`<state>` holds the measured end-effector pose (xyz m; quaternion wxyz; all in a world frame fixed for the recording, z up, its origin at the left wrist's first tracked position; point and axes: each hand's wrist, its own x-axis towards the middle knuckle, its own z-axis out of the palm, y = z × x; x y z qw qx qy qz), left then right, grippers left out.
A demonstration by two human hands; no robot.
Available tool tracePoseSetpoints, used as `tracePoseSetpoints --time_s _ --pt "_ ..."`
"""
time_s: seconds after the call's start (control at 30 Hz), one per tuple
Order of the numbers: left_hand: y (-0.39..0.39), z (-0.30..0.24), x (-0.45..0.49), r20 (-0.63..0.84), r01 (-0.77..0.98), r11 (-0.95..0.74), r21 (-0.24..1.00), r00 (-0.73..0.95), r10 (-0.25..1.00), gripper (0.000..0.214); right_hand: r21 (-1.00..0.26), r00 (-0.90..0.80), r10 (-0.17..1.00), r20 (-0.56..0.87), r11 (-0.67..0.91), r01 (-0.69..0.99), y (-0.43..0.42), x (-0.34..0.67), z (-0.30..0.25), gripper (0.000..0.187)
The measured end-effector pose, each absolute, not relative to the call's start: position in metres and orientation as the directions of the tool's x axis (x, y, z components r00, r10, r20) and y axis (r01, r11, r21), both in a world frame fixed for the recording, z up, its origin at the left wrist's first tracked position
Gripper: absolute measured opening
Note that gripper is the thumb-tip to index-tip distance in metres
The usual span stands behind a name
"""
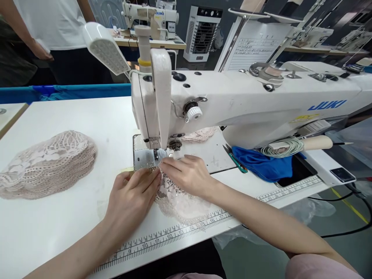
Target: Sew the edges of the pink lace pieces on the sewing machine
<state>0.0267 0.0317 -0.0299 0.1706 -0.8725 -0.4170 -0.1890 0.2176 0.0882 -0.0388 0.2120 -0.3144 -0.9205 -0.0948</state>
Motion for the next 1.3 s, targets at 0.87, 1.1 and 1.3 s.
tracePoseSetpoints --time_s 0.87,1.1,1.3 --pt "0.039 -0.036 0.033 0.423 0.842 -0.524 -0.124 0.523 0.740 0.031 -0.025 -0.702 0.635 0.324 0.747 0.664 0.095 0.216 -0.041 0.030" --pt "0.036 -0.034 0.032 0.446 0.852 -0.505 -0.138 0.509 0.736 0.029 0.013 -0.706 0.627 0.329 0.744 0.668 0.095 0.217 -0.041 0.031" --pt "0.038 -0.035 0.032 0.462 0.851 -0.506 -0.139 0.507 0.727 0.029 0.028 -0.703 0.629 0.332 0.739 0.673 0.095 0.218 -0.042 0.031"
